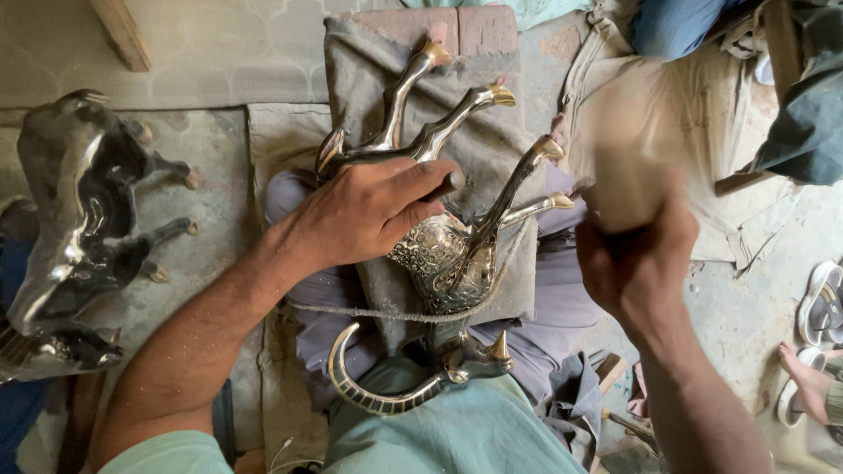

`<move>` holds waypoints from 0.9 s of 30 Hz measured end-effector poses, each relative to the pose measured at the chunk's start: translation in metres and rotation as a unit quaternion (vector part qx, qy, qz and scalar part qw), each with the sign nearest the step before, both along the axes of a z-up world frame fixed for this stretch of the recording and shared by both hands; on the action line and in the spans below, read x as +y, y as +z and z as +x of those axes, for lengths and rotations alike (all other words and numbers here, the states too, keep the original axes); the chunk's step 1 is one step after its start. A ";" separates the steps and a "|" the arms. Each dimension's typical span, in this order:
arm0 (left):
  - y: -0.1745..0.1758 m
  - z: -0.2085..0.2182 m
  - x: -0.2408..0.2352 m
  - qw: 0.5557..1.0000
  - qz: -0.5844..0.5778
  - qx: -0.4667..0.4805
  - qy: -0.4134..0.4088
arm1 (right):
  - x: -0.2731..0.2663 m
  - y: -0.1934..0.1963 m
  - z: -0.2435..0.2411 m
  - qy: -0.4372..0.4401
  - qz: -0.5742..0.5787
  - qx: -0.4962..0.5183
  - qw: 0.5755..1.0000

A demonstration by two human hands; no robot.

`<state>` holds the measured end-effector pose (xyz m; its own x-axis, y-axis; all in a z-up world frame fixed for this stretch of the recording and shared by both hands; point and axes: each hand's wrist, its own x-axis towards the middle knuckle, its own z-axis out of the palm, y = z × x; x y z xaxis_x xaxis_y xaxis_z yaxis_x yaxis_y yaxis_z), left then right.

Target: The person uses a metal chisel and a wooden mallet to engrave intricate patterns onto a silver-colored metal sculpture shaped like a ram. The person holds the sculpture steady with one hand while striking the chisel with the other.

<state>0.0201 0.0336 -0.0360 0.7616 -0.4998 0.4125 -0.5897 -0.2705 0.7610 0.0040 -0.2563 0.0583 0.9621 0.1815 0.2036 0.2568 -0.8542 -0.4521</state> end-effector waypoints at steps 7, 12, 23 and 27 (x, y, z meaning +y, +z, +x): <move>0.000 0.003 -0.001 1.000 0.002 0.012 -0.015 | -0.008 -0.008 -0.007 0.037 0.067 -0.005 0.997; 0.002 0.002 0.001 1.000 -0.011 0.008 -0.015 | 0.000 -0.004 -0.010 -0.054 0.177 0.071 0.980; 0.009 0.003 0.000 1.000 0.013 0.016 -0.008 | -0.007 -0.001 -0.015 -0.004 -0.113 -0.021 0.993; 0.008 -0.002 0.001 1.000 0.019 -0.005 0.017 | -0.013 0.004 -0.020 -0.026 -0.171 0.052 0.984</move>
